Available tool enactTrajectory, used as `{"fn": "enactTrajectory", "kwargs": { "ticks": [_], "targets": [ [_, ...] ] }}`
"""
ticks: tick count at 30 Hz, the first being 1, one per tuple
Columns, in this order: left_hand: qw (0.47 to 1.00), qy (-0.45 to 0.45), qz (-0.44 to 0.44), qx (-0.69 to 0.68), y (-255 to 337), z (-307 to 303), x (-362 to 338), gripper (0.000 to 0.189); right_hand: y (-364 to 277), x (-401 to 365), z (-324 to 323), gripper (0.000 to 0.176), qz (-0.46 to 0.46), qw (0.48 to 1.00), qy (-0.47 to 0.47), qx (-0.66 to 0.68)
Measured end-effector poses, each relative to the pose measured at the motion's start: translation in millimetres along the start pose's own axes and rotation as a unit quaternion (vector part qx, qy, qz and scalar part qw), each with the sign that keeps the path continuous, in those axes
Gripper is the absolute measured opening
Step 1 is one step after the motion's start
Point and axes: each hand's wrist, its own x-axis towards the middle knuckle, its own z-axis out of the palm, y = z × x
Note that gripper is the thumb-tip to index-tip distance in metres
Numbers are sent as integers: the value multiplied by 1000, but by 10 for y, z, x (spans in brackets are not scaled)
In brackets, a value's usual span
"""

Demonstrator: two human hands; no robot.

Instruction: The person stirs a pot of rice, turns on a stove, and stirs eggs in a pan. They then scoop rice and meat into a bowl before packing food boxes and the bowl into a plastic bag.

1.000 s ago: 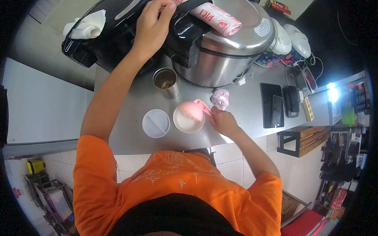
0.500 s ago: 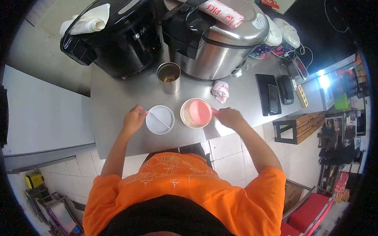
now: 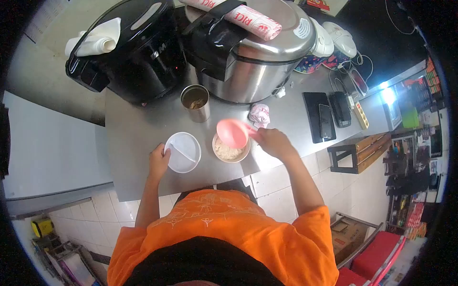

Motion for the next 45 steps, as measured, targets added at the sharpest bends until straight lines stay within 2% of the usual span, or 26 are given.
{"fn": "enactTrajectory", "kwargs": {
  "ticks": [2,3,4,6,8,10,14,15,17,18,20,23,24,25,27,28,31,32,36,38,40,41,42,43,44,45],
  "targets": [
    [1000,4,13,-25,255,-48,7,17,-62,-278,-481,33,-14,973,43,227],
    [998,9,25,-52,358,-22,24,19,-85,-405,-750,29,21,953,16,301],
    [998,9,26,-48,456,39,58,19,-94,-520,-981,28,-5,938,33,344],
    [997,2,70,-43,675,188,155,20,132,-636,-1229,45,-113,884,111,440],
    [995,10,70,-64,877,343,274,21,102,-643,-1521,52,-56,862,261,432],
    [994,13,65,-82,968,465,352,21,65,-476,-1767,48,-137,838,404,339],
    [997,5,51,-65,944,688,445,21,341,60,-2154,45,-139,836,467,251],
    [995,22,52,-84,920,732,452,20,334,146,-2219,45,-137,836,465,256],
    [992,22,5,-120,917,748,440,23,50,314,-2367,27,-115,853,449,241],
    [986,24,-39,-161,911,747,428,26,123,459,-2395,27,-114,853,446,246],
    [985,17,-59,-162,887,696,386,26,245,758,-2458,29,-217,867,385,231],
    [988,15,-52,-147,817,712,325,27,128,922,-2481,30,-232,874,342,256],
    [991,19,-32,-130,788,751,305,27,42,867,-2484,33,-194,892,343,222],
    [991,18,-28,-130,830,774,291,27,16,856,-2452,36,-210,885,323,261],
    [999,2,2,-51,931,862,270,27,92,869,-2419,38,-199,896,321,232],
    [999,-3,9,-51,983,902,271,27,141,841,-2373,40,-222,882,364,202],
    [997,-52,40,32,1059,1003,306,26,297,531,-2266,43,-204,861,434,171],
    [993,-61,65,74,1036,1048,330,24,330,360,-2223,37,-196,848,455,190],
    [976,-66,123,164,1100,1106,405,20,909,-227,-1725,40,-155,837,494,177],
    [975,-57,159,146,1089,1146,411,21,1131,-642,-1444,39,-94,832,533,124],
    [973,-43,194,119,961,1246,432,26,1244,-1081,-1040,37,-16,826,507,246],
    [970,-47,210,115,911,1291,454,26,1325,-1295,-808,37,39,829,503,242],
    [973,-73,190,111,878,1333,478,25,1310,-1534,-613,36,157,848,459,215],
    [974,-101,170,107,857,1358,495,24,1431,-1696,-246,36,172,829,482,226],
    [971,-140,162,107,841,1354,550,21,1548,-1895,120,36,202,840,475,167],
    [965,-180,157,107,829,1357,614,19,1615,-2101,529,38,269,833,439,202]
  ]
}}
